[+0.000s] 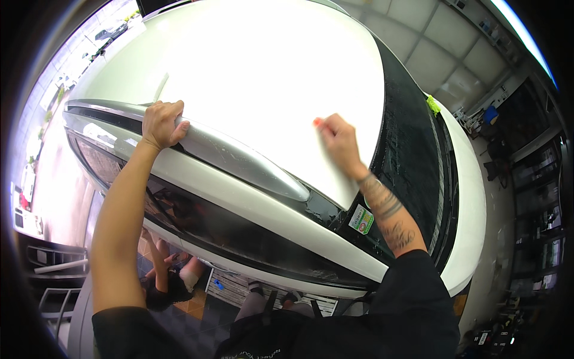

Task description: The person applies a large protective film to the roof of a white car. They use a squeegee to smooth the film and remove air bubbles, working systematically across the surface and around the roof rails. The person also uses a small red tool to tuck the film edges into the seams.

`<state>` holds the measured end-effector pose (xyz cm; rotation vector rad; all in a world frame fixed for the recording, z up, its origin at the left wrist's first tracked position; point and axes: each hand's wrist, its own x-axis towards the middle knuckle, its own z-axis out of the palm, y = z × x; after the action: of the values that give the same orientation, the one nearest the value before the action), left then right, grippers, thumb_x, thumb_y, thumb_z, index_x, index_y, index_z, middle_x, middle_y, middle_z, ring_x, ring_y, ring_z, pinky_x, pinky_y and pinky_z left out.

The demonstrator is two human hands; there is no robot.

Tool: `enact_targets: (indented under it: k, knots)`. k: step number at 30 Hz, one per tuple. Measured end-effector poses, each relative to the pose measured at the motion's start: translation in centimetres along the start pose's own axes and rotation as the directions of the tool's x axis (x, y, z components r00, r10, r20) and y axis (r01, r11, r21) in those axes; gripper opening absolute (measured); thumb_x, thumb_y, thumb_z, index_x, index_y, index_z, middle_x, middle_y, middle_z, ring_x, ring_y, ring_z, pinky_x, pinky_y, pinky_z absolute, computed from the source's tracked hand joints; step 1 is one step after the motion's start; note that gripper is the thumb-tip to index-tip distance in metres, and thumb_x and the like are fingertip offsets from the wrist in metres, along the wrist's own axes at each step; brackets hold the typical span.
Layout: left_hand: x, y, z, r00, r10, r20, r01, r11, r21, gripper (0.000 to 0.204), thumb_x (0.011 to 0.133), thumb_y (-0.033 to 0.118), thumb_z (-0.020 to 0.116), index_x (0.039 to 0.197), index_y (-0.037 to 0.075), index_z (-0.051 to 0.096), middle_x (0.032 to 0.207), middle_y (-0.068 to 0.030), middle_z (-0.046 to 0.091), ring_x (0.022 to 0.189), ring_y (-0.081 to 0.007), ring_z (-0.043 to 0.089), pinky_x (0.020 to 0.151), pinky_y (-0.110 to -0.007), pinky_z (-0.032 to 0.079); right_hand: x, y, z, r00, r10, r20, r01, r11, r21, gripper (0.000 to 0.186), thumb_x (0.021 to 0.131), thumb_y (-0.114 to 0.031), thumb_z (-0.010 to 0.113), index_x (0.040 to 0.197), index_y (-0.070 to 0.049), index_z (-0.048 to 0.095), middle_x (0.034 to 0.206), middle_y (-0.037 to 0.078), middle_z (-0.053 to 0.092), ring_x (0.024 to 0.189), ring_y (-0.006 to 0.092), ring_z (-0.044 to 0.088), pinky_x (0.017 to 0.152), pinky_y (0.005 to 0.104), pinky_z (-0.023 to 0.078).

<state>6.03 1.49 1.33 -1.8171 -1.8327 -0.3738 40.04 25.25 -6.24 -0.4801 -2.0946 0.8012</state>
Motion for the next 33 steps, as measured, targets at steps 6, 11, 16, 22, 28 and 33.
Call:
enact_targets:
  k: [6, 11, 16, 22, 28, 33]
  knots:
    - [0.9, 0.5, 0.2, 0.999, 0.026, -0.028, -0.027, 0.999, -0.043, 0.042, 0.079, 0.047, 0.052, 0.069, 0.006, 0.048, 0.056, -0.0142, 0.050, 0.056, -0.0348, 0.053, 0.059, -0.041, 0.042, 3.3, 1.5, -1.8, 0.924, 0.332, -0.188, -0.280, 0.924, 0.260, 0.015, 0.090, -0.005, 0.059, 0.078, 0.004, 0.060, 0.064, 0.004, 0.056, 0.053, 0.0125, 0.045, 0.051, 0.0272, 0.043]
    - [-0.2, -0.3, -0.3, 0.999, 0.009, -0.034, -0.009, 1.000, -0.004, 0.043, 0.079, 0.047, 0.052, 0.067, 0.006, 0.046, 0.054, -0.0142, 0.049, 0.054, -0.0354, 0.052, 0.059, -0.042, 0.041, -1.4, -3.5, 2.5, 0.965, -0.234, 0.117, 0.229, 0.972, 0.055, 0.014, 0.087, -0.004, 0.063, 0.074, 0.000, 0.058, 0.068, 0.010, 0.055, 0.061, 0.0136, 0.051, 0.058, 0.0270, 0.044]
    - [0.5, 0.4, 0.5, 0.998, 0.014, -0.069, -0.017, 0.999, -0.042, 0.043, 0.079, 0.047, 0.051, 0.066, 0.006, 0.046, 0.053, -0.0146, 0.047, 0.052, -0.0348, 0.050, 0.058, -0.041, 0.040, -0.1, -1.9, 0.9, 0.818, 0.520, 0.246, -0.535, 0.533, 0.655, 0.016, 0.086, -0.007, 0.064, 0.074, -0.001, 0.056, 0.069, 0.012, 0.051, 0.062, 0.0233, 0.051, 0.060, 0.0324, 0.046]
    - [0.8, 0.3, 0.3, 0.995, 0.045, -0.088, -0.049, 0.998, -0.043, 0.044, 0.081, 0.048, 0.049, 0.067, 0.006, 0.047, 0.054, -0.0142, 0.047, 0.052, -0.0350, 0.049, 0.057, -0.041, 0.039, 1.1, -0.1, -0.3, 1.000, 0.010, -0.024, -0.008, 0.999, 0.051, 0.016, 0.089, -0.007, 0.061, 0.076, 0.002, 0.059, 0.067, 0.007, 0.055, 0.059, 0.0133, 0.051, 0.057, 0.0270, 0.045]
    - [-0.3, -0.2, 0.0, 0.999, 0.014, -0.046, -0.015, 1.000, -0.019, 0.045, 0.082, 0.049, 0.047, 0.067, 0.006, 0.046, 0.053, -0.0142, 0.046, 0.052, -0.0345, 0.049, 0.057, -0.041, 0.039, 1.5, -0.8, 1.7, 0.983, -0.177, 0.039, 0.176, 0.984, 0.027, 0.005, 0.086, -0.003, 0.062, 0.081, 0.000, 0.063, 0.072, 0.011, 0.057, 0.068, 0.0176, 0.058, 0.062, 0.0294, 0.048]
    - [0.7, 0.2, 0.6, 0.996, 0.061, -0.068, -0.064, 0.997, -0.046, 0.046, 0.084, 0.049, 0.046, 0.067, 0.006, 0.046, 0.054, -0.0139, 0.047, 0.052, -0.0346, 0.049, 0.056, -0.041, 0.040, 3.6, 0.8, -0.2, 0.969, 0.227, -0.098, -0.199, 0.952, 0.234, 0.004, 0.084, -0.003, 0.064, 0.080, 0.000, 0.064, 0.073, 0.009, 0.057, 0.067, 0.0190, 0.055, 0.061, 0.0300, 0.045]
